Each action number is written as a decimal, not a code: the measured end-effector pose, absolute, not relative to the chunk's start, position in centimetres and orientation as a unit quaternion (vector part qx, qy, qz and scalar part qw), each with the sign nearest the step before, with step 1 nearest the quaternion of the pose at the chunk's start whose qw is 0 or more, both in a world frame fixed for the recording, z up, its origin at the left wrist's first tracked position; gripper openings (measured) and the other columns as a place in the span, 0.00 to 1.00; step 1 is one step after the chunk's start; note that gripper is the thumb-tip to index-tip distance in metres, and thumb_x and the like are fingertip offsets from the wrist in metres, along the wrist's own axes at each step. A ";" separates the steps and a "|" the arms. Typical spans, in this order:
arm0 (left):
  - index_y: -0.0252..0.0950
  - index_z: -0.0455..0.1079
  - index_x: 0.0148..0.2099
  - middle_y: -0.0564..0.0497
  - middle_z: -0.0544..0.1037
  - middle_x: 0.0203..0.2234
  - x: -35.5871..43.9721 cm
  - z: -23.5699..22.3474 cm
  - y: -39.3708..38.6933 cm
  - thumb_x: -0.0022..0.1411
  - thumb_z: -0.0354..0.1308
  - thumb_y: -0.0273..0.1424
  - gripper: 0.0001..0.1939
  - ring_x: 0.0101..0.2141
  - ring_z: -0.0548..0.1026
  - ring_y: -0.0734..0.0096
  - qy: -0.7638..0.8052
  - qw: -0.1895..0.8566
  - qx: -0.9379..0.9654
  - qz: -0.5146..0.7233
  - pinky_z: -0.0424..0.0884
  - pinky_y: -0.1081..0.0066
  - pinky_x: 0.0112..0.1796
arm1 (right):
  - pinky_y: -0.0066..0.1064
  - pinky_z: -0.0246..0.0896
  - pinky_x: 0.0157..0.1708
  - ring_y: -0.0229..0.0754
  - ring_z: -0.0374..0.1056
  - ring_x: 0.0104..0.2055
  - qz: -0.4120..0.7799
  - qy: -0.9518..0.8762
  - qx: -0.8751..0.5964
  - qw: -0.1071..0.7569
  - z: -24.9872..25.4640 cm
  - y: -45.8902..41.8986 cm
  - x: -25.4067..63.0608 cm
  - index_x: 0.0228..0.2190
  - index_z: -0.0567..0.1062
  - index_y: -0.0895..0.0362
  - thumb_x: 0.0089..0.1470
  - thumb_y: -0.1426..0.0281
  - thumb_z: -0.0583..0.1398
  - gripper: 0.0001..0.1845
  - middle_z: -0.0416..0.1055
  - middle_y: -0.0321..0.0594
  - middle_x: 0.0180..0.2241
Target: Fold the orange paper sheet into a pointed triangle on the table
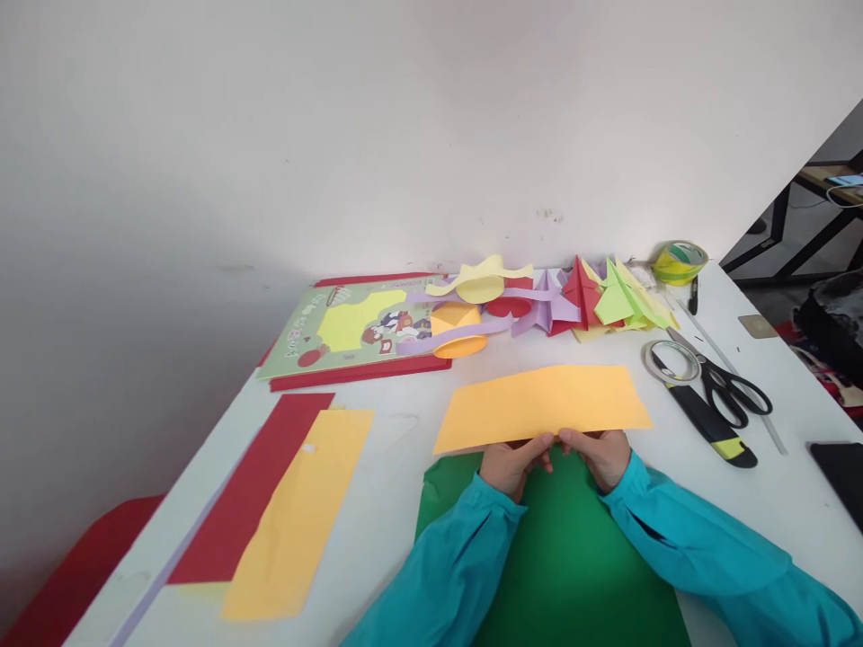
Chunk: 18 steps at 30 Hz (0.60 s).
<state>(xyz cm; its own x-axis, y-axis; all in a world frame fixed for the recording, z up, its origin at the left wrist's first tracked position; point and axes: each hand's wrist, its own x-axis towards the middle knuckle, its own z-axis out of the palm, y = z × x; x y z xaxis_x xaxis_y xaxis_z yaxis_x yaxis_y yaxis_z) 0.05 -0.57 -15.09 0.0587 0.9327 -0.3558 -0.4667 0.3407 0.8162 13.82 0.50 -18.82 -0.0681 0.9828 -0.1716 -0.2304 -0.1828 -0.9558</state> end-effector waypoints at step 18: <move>0.31 0.72 0.26 0.58 0.65 0.12 -0.3 -15.7 -0.5 0.36 0.72 0.40 0.20 0.15 0.63 0.79 0.462 0.687 0.253 0.501 0.61 0.76 0.15 | 0.34 0.60 0.25 0.40 0.64 0.22 0.605 -0.401 -0.464 0.508 -18.2 0.6 13.9 0.15 0.71 0.55 0.37 0.55 0.70 0.20 0.68 0.35 0.17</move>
